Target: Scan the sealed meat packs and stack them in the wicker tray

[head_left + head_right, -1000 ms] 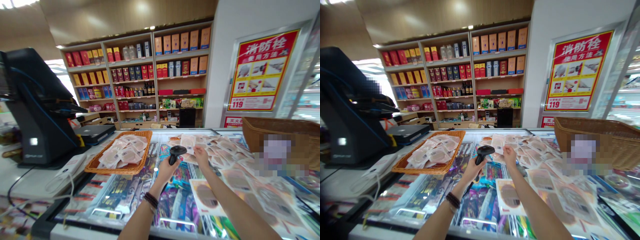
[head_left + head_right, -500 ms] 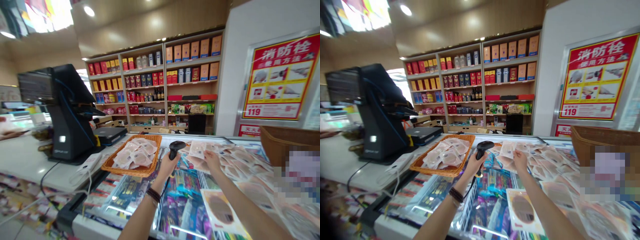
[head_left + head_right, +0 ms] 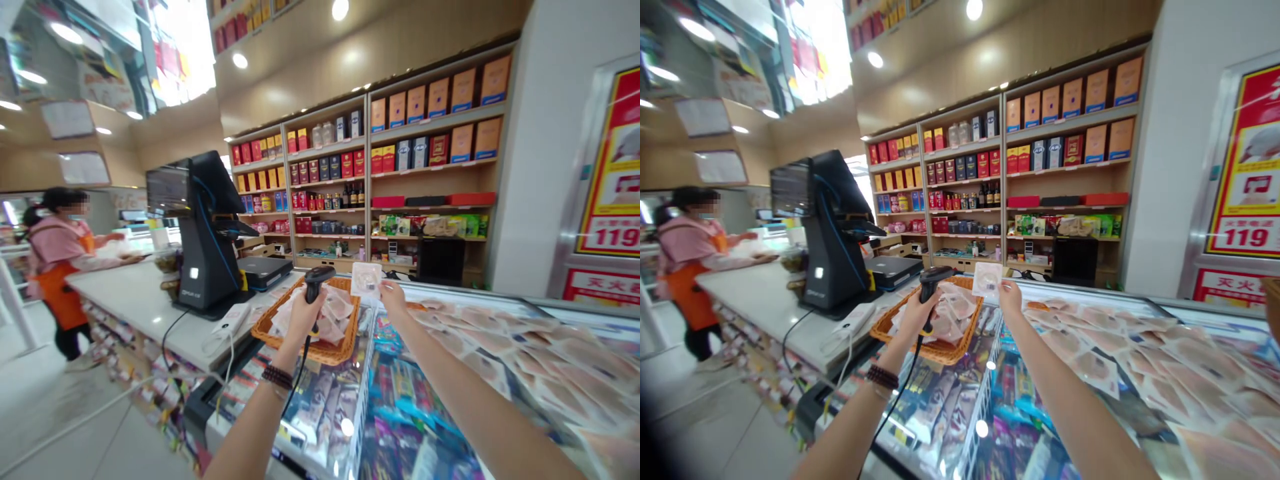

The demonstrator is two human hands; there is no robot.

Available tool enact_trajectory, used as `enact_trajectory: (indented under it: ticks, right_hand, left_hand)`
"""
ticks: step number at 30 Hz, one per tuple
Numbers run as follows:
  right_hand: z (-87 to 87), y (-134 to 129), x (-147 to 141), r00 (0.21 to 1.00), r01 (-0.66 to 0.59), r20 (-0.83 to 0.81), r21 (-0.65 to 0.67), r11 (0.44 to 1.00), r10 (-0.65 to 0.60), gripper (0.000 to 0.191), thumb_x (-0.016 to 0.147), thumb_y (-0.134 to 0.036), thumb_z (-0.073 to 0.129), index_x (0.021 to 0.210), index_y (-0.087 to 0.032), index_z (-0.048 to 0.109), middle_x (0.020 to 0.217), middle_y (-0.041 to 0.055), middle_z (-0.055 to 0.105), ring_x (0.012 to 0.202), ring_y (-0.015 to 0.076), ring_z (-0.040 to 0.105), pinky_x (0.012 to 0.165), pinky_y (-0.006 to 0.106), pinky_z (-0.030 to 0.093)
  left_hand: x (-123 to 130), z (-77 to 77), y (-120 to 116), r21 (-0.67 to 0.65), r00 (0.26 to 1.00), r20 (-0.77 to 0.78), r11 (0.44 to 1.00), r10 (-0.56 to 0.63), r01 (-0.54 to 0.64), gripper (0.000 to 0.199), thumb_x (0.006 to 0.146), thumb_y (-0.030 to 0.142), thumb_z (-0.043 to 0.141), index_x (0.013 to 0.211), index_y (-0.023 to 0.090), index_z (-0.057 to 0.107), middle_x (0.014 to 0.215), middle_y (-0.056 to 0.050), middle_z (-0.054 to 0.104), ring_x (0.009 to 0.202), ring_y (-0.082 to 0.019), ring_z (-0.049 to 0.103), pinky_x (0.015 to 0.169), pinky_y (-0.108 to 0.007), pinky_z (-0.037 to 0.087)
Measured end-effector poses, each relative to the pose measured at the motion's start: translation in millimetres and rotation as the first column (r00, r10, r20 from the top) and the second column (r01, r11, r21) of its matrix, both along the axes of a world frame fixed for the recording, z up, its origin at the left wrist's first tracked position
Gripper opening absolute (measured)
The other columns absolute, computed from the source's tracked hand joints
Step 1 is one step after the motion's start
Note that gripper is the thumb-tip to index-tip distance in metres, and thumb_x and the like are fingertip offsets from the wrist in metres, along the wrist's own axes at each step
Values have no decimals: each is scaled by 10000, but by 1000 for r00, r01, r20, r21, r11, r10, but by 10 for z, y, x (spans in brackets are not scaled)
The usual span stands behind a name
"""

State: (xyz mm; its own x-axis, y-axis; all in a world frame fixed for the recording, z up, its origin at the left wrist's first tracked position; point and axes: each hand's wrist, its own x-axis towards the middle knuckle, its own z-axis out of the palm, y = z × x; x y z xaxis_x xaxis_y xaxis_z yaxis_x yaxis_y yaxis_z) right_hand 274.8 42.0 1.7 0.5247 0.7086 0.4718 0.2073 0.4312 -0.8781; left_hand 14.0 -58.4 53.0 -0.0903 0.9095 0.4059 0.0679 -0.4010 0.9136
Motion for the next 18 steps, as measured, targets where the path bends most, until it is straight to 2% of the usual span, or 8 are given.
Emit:
enact_trajectory:
  ticks: [5,8,10,12,15,18]
  right_hand:
    - [-151,197,-559,992,-126,-36,-104,987,123,103,752,-277,688,855,-268,682,771,43,784,769,263,791,682,354,635]
    - [-291,209,-604,986,-138,75,-107,985,146,242,701,-169,637,907,-280,699,958,50,827,1026,281,807,933,428,644]
    - [-379,173,-500,983,-87,150,-114,990,103,324,689,-140,615,961,-283,715,1088,57,831,1173,284,773,1079,465,591]
    - [-452,100,-311,978,-29,199,-128,991,54,358,700,-137,589,1004,-273,721,1166,70,822,1237,286,747,1141,486,551]
    - [-532,-82,93,970,39,244,-125,991,-7,349,731,-157,569,1030,-255,721,1185,88,816,1212,289,751,1129,502,551]
    - [-584,-345,599,954,124,289,-130,984,-82,286,754,-179,583,995,-254,718,1138,90,819,1154,301,765,1106,505,558]
  left_hand:
    - [-424,-95,-43,-40,991,23,991,129,-128,542,667,677,846,753,214,577,507,57,524,394,-113,491,415,-228,391]
    - [-586,-168,-104,-60,981,4,979,195,-195,553,656,683,862,725,215,577,478,44,534,396,-122,502,424,-231,395]
    - [-641,-214,-136,-68,977,6,975,214,-213,559,647,683,871,715,213,578,484,37,546,400,-124,509,431,-234,406]
    - [-637,-254,-155,-71,978,31,976,208,-206,572,635,692,875,719,212,575,504,35,557,404,-124,514,433,-239,417]
    - [-504,-293,-158,-68,985,80,986,154,-149,584,638,709,866,717,221,554,500,49,531,403,-119,502,439,-244,440]
    - [-223,-300,-154,-64,992,106,996,65,-59,580,638,706,865,732,225,554,487,61,512,398,-112,482,430,-240,437]
